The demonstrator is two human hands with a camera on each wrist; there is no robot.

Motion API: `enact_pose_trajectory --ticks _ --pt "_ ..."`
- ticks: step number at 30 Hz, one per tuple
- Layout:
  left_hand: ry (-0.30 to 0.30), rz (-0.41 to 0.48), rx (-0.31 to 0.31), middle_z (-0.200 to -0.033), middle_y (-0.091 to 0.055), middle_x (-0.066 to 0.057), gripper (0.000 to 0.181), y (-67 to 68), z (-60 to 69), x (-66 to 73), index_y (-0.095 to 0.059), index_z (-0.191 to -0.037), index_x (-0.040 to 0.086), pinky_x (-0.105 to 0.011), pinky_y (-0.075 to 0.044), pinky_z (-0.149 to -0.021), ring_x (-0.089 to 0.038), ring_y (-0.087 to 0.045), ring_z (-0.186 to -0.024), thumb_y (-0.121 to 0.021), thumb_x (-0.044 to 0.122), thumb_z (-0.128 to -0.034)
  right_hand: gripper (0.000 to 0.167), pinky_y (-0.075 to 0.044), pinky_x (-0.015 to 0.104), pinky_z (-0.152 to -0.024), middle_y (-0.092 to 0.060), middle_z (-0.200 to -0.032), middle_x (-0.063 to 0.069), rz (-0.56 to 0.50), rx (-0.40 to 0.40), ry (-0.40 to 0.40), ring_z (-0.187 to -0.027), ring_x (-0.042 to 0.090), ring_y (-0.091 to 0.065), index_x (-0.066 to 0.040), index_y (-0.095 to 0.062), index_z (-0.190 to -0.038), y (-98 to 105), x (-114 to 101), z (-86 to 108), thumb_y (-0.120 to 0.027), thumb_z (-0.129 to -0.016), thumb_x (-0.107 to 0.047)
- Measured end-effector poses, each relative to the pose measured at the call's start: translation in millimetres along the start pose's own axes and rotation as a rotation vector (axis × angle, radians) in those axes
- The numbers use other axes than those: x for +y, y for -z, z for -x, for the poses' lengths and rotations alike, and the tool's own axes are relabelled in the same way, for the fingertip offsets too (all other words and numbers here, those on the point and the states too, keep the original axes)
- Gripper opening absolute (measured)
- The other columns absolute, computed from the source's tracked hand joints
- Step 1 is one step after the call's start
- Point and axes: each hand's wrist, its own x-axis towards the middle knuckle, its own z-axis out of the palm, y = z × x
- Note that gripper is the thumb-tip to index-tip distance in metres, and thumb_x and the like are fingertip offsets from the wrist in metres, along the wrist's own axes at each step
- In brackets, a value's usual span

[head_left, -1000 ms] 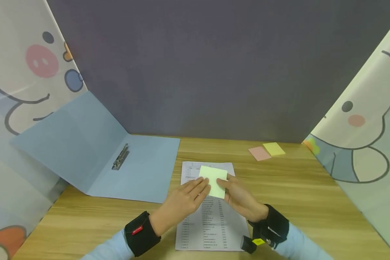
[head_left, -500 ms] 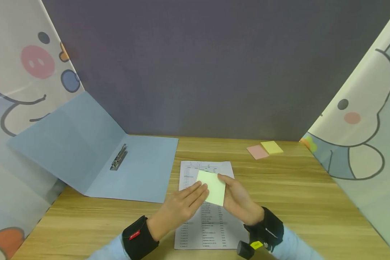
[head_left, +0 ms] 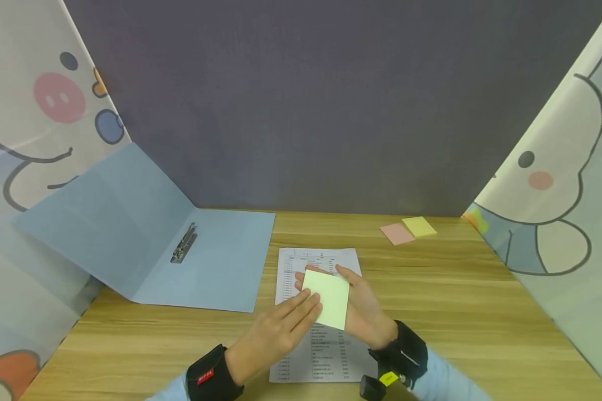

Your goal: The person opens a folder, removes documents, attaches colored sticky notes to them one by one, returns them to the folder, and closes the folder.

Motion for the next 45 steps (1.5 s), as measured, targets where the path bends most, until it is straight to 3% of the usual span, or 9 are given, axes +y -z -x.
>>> enact_pose_trajectory --ticks 6,11,14,17,19,34,37,40,45 --pt "0.042 0.015 -0.019 -0.108 -0.067 -0.010 0.043 2.1 -0.2 3.3 -0.066 -0.104 0.003 -0.024 -0.053 -0.079 -0.022 -0.063 -0.101 -0.024 0.002 -0.0995 0.056 -0.029 0.035 -0.108 -0.042 -0.140 0.008 0.033 0.054 -0.004 -0.130 0.020 -0.036 -0.015 0.001 -0.147 1.5 1.1 -1.3 -0.017 -0.099 -0.038" --pt "0.146 0.061 -0.095 -0.106 -0.068 -0.009 0.034 7.2 -5.6 9.5 -0.067 -0.100 0.004 -0.025 -0.055 -0.071 -0.021 -0.066 -0.095 -0.033 0.008 -0.0989 0.060 -0.028 0.036 -0.109 -0.044 -0.139 0.007 0.068 0.090 -0.013 -0.130 0.020 -0.037 -0.016 0.009 -0.147 1.9 1.1 -1.8 -0.019 -0.099 -0.038" --pt "0.223 0.107 -0.140 -0.104 -0.069 -0.008 0.018 10.7 -10.4 12.9 -0.068 -0.098 0.004 -0.026 -0.055 -0.068 -0.020 -0.067 -0.091 -0.062 0.016 -0.0860 0.060 -0.028 0.037 -0.109 -0.043 -0.140 0.006 0.081 0.105 -0.019 -0.130 0.019 -0.037 -0.015 0.005 -0.148 1.7 1.6 -2.0 -0.020 -0.099 -0.040" --pt "0.266 0.132 -0.171 -0.103 -0.069 -0.008 0.034 13.1 -14.6 14.2 -0.070 -0.096 0.005 -0.026 -0.055 -0.067 -0.020 -0.068 -0.090 -0.080 0.022 -0.0679 0.057 -0.029 0.038 -0.108 -0.043 -0.140 0.007 0.099 0.129 -0.014 -0.130 0.020 -0.037 -0.015 -0.009 -0.147 0.7 2.1 -1.4 -0.022 -0.099 -0.040" --pt "0.286 0.154 -0.189 -0.103 -0.069 -0.008 0.038 14.3 -16.5 14.3 -0.070 -0.095 0.005 -0.025 -0.055 -0.068 -0.020 -0.068 -0.090 -0.083 0.023 -0.0645 0.055 -0.030 0.038 -0.108 -0.043 -0.140 0.007 0.106 0.142 -0.011 -0.130 0.021 -0.038 -0.014 -0.017 -0.146 -0.1 2.4 -0.9 -0.023 -0.099 -0.041" --pt "0.280 0.156 -0.169 -0.100 -0.070 -0.010 0.026 11.9 -21.9 16.4 -0.068 -0.095 0.005 -0.026 -0.055 -0.070 -0.020 -0.068 -0.088 -0.074 0.006 -0.0705 0.059 -0.031 0.036 -0.107 -0.035 -0.145 0.007 0.105 0.150 -0.001 -0.126 0.021 -0.042 -0.013 -0.012 -0.146 -1.0 1.7 0.8 -0.023 -0.098 -0.046" --pt "0.251 0.116 -0.167 -0.101 -0.069 -0.010 0.015 9.4 -22.8 16.9 -0.067 -0.097 0.003 -0.025 -0.055 -0.073 -0.020 -0.067 -0.090 -0.058 0.005 -0.0854 0.062 -0.029 0.036 -0.109 -0.037 -0.143 0.008 0.088 0.112 -0.021 -0.130 0.021 -0.038 -0.012 -0.008 -0.147 -0.1 2.5 0.1 -0.020 -0.098 -0.048" --pt "0.243 0.089 -0.132 -0.101 -0.069 -0.009 0.035 7.7 -23.6 16.2 -0.068 -0.096 0.003 -0.024 -0.055 -0.071 -0.019 -0.067 -0.090 -0.033 0.005 -0.0978 0.065 -0.025 0.038 -0.111 -0.035 -0.144 0.010 0.106 0.055 -0.046 -0.133 0.022 -0.033 -0.010 -0.002 -0.147 2.5 2.1 1.6 -0.014 -0.097 -0.049" --pt "0.267 0.118 -0.062 -0.098 -0.070 -0.010 0.028 7.0 -24.0 12.5 -0.069 -0.093 0.003 -0.024 -0.055 -0.067 -0.017 -0.069 -0.085 -0.041 0.004 -0.0935 0.063 -0.023 0.043 -0.112 -0.017 -0.152 0.015 0.195 -0.092 -0.061 -0.136 0.025 -0.028 -0.008 0.003 -0.147 7.1 -1.4 8.9 -0.021 -0.098 -0.040"
